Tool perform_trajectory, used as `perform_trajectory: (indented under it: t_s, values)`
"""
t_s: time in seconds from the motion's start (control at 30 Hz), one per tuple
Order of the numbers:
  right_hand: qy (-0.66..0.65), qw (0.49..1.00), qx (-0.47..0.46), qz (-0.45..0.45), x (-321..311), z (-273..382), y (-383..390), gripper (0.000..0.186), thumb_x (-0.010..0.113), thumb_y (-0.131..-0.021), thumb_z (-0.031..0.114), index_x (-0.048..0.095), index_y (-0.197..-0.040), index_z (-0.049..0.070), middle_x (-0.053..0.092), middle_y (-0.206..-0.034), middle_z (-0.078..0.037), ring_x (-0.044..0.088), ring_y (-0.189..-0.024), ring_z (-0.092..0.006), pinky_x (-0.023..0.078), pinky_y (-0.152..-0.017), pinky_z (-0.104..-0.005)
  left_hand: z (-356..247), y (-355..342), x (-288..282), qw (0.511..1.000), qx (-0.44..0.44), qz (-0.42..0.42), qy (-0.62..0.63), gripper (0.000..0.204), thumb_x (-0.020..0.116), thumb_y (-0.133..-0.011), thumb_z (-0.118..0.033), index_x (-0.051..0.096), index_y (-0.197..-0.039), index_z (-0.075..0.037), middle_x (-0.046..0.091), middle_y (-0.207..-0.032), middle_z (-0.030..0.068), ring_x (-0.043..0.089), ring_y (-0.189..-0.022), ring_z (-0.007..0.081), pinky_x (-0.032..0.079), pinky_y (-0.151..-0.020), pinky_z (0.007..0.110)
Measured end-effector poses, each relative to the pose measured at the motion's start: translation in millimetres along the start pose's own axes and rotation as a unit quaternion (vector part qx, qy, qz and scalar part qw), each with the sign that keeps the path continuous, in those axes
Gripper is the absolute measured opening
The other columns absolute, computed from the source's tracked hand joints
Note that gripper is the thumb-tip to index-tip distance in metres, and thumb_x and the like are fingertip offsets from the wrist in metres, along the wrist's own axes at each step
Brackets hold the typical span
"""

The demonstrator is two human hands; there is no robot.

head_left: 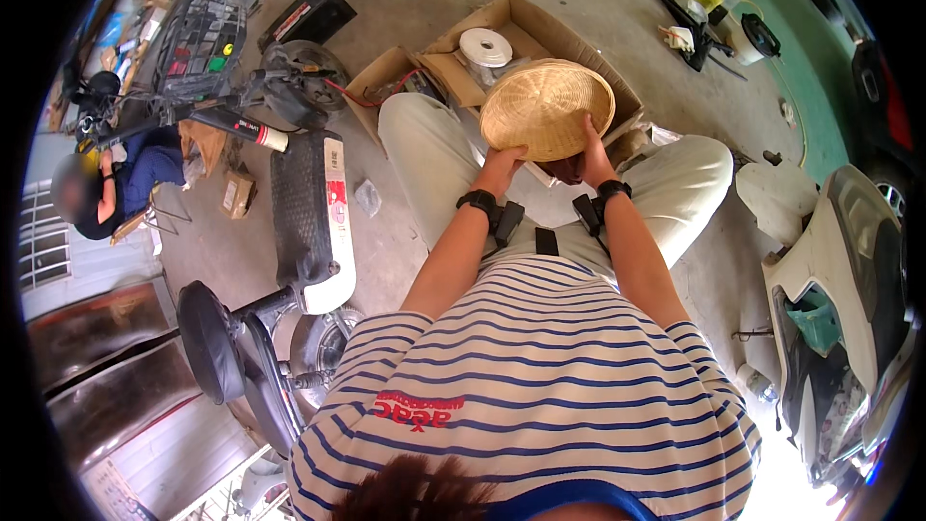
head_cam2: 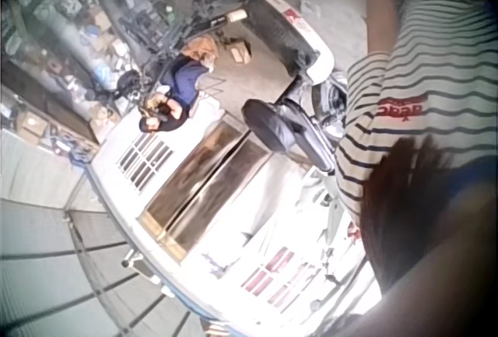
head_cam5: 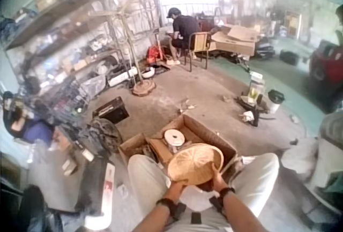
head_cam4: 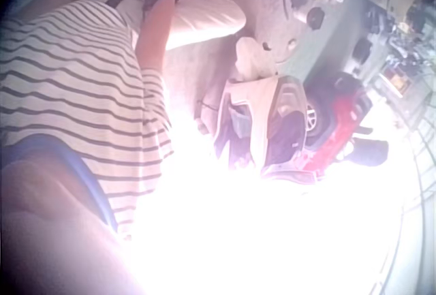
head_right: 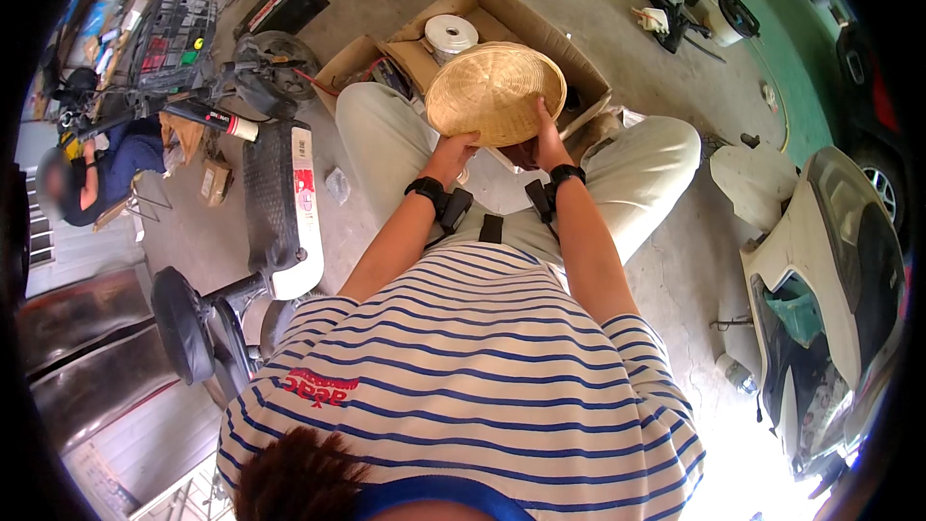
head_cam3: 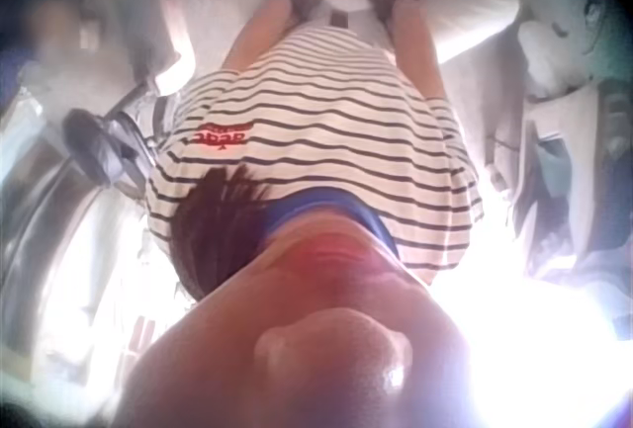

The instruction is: The person sands the surface of a wooden bowl by hand with a piece of sandpaper while sitting on the floor, then places the bowl back into a cardboard box containing various parts and tools.

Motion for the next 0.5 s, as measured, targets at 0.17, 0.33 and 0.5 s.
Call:
perform_trajectory:
  t_s: [0.17, 0.33, 0.5]
  values:
    - [-0.009, 1.000, -0.007, 0.017, 10, -3, 3, 0.065, 0.051, -0.084, 0.048, 0.033, -0.131, 0.008, 0.039, -0.133, -0.008, 0.039, -0.119, -0.0221, 0.031, -0.101, -0.0344, 3, -6, -9, 1.000, -0.004, -0.003, -0.013, 0.046, 0.056, -0.077, 0.000, 0.040, -0.121, -0.004, 0.051, -0.114, 0.0093, 0.050, -0.105, 0.0229, 0.040, -0.089, 0.035]
    - [0.062, 0.998, 0.007, -0.003, -21, -16, -19, 0.054, 0.055, -0.084, 0.039, 0.044, -0.123, 0.003, 0.049, -0.123, -0.008, 0.046, -0.111, -0.0202, 0.036, -0.094, -0.0310, -4, -5, -1, 0.999, 0.007, 0.021, 0.039, 0.041, 0.051, -0.079, 0.000, 0.040, -0.118, -0.004, 0.052, -0.109, 0.0107, 0.052, -0.100, 0.0247, 0.041, -0.086, 0.037]
    - [0.006, 0.963, -0.207, -0.172, -42, 33, -10, 0.036, 0.063, -0.081, 0.023, 0.051, -0.112, 0.010, 0.054, -0.102, -0.004, 0.050, -0.095, -0.0129, 0.042, -0.081, -0.0284, 5, -9, -32, 0.995, -0.018, -0.089, 0.044, 0.035, 0.046, -0.081, -0.001, 0.040, -0.115, -0.003, 0.052, -0.108, 0.0130, 0.054, -0.097, 0.0262, 0.045, -0.086, 0.038]
Point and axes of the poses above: each hand's wrist, its own y-axis away from the middle knuckle, its own x-axis out of the palm, z = x × y, the point moved 9 cm from there along -y, towards the middle knuckle
